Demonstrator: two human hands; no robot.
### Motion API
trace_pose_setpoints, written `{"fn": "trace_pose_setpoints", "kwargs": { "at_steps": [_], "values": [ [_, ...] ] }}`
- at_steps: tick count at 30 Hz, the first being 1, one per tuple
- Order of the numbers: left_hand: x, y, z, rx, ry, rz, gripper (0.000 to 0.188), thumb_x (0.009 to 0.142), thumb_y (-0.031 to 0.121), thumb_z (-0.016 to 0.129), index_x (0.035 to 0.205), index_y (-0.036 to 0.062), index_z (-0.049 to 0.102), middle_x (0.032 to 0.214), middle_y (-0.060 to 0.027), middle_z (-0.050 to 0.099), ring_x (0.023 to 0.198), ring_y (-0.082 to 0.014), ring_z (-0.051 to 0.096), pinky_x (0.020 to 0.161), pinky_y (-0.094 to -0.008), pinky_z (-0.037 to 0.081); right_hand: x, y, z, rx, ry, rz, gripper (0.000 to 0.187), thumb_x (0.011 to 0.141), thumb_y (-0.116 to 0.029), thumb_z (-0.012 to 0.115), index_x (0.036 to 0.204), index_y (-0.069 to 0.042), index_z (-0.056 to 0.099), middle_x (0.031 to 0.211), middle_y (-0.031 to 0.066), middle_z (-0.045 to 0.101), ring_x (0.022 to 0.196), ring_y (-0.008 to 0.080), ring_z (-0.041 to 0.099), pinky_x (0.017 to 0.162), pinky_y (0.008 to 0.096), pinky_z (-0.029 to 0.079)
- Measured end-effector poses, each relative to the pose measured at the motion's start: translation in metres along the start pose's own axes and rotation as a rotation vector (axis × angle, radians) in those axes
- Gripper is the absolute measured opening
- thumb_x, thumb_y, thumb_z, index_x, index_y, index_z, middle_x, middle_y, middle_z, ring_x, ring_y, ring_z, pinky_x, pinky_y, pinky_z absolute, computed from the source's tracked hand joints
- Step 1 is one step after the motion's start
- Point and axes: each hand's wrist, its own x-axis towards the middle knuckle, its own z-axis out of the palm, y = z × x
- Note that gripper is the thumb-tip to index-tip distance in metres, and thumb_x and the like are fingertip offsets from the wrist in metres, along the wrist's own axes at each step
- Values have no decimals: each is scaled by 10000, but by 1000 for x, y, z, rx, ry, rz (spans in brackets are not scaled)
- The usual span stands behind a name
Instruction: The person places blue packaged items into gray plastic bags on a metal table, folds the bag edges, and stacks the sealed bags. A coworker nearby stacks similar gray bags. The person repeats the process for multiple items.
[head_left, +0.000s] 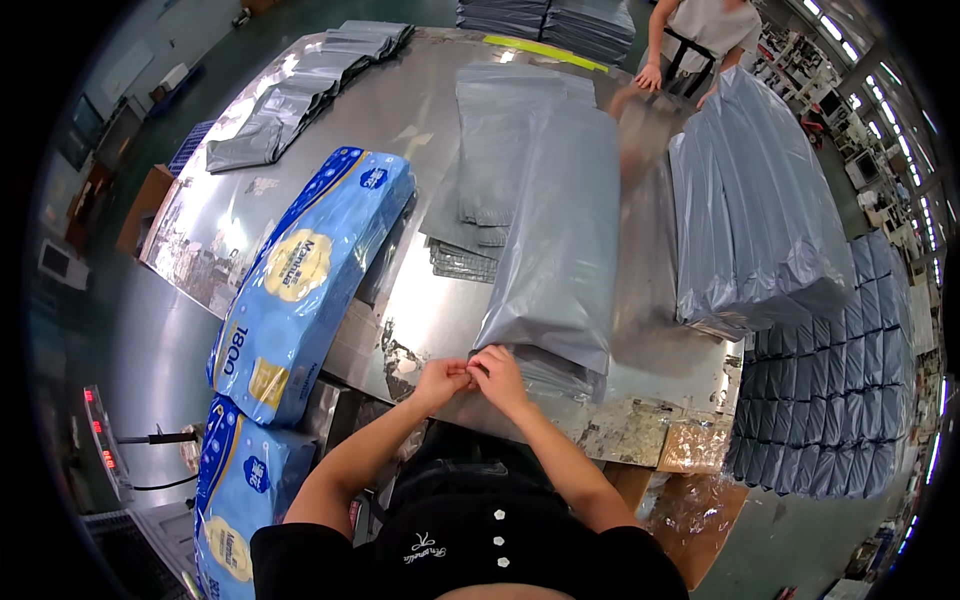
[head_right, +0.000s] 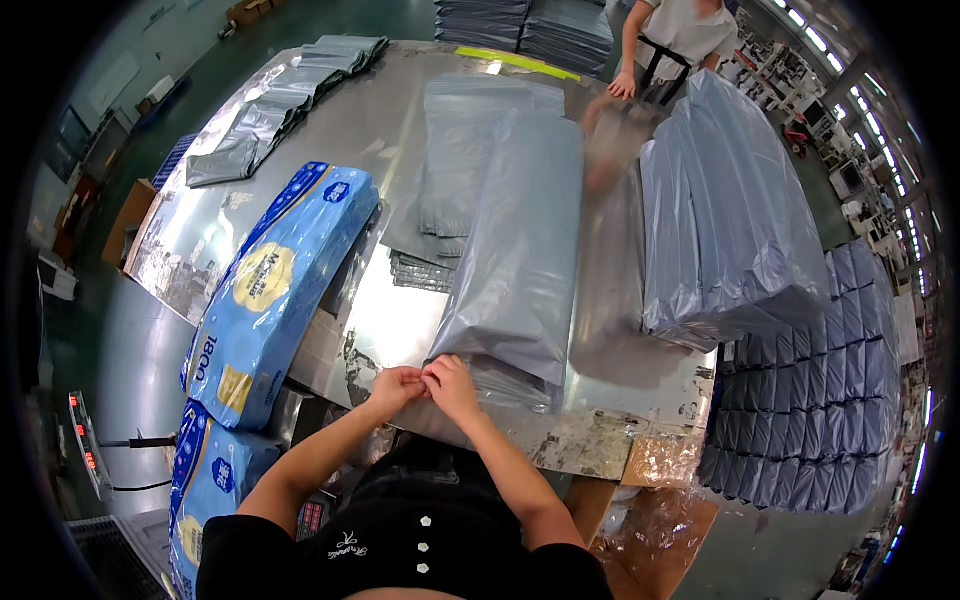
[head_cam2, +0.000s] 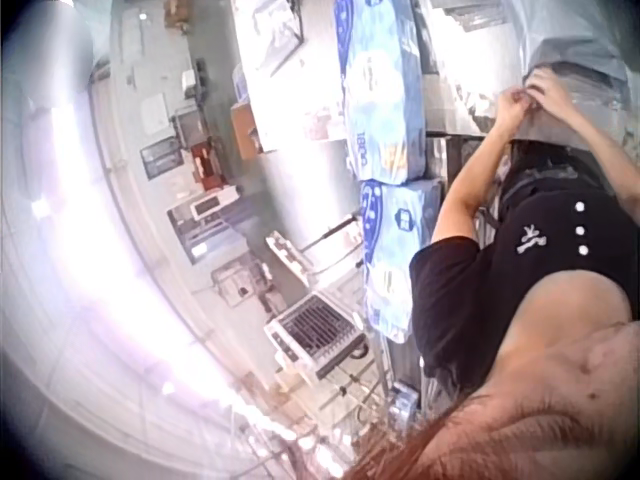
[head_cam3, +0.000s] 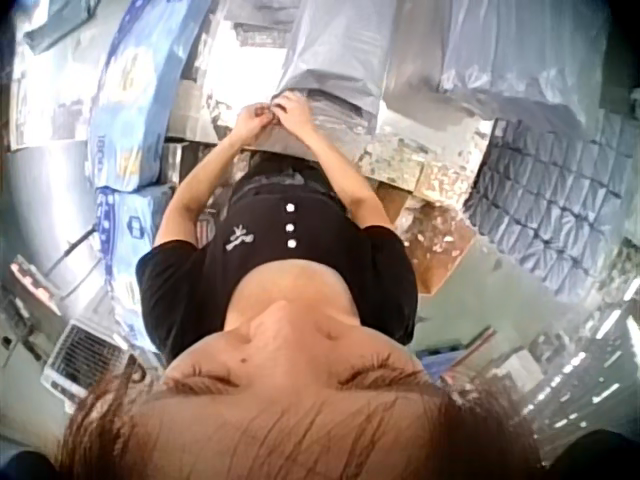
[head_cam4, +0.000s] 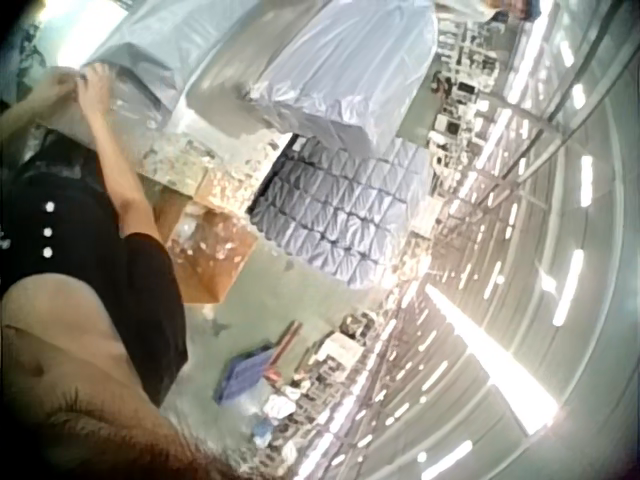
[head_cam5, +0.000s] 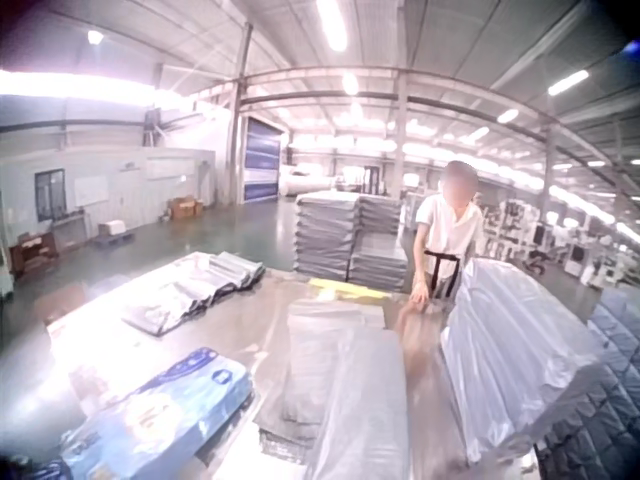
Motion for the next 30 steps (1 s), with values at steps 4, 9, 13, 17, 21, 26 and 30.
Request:
{"fn": "trace_pose_setpoints", "kwargs": {
  "at_steps": [4,9,13,17,21,26,30],
  "values": [
    [-7,8,-1,-25,62,-35,272,836,-119,570,1094,-80,495,924,-142,657,834,-212,676,764,-305,573,-11,-8,-2,-135,42,-133,97,776,-112,659,831,-65,594,860,86,554,852,296,529,753,412,411],
    [-7,12,12,33,42,-11,385,838,-120,573,1182,-61,408,882,-124,655,826,-216,677,762,-309,575,-11,-22,-24,-172,123,-32,93,781,-119,666,822,-67,600,856,78,560,845,281,526,742,391,392],
    [3,15,15,126,22,17,375,844,-125,561,1175,-52,400,886,-127,656,846,-220,681,767,-308,574,-7,-6,-15,-196,69,-74,107,774,-136,689,808,-68,613,837,66,582,841,271,544,745,380,399],
    [5,11,11,17,22,-35,363,850,-130,545,1167,-50,385,888,-145,648,853,-243,687,764,-311,575,-31,3,-34,-75,308,141,69,805,-98,666,804,-56,612,838,83,599,822,271,575,757,372,438],
    [0,-9,-13,-13,127,-55,380,860,-120,539,1190,-58,362,888,-167,642,844,-273,688,759,-323,581,-183,68,-143,-181,641,653,183,895,-220,590,895,-42,634,829,71,640,794,245,607,748,370,479],
    [-10,33,-18,801,167,76,499,834,-17,615,1283,26,403,879,-126,652,751,-247,677,691,-326,551,-488,-9,-387,-1839,471,1711,443,824,-435,655,937,-9,613,780,122,689,556,285,627,486,406,510],
    [20,105,51,1237,-193,1172,562,660,43,722,1198,63,559,969,-83,621,876,-237,610,693,-315,525,-325,3,-314,-1070,520,683,177,835,-212,605,912,-55,631,822,108,636,711,264,602,621,386,494]
  ]
}}
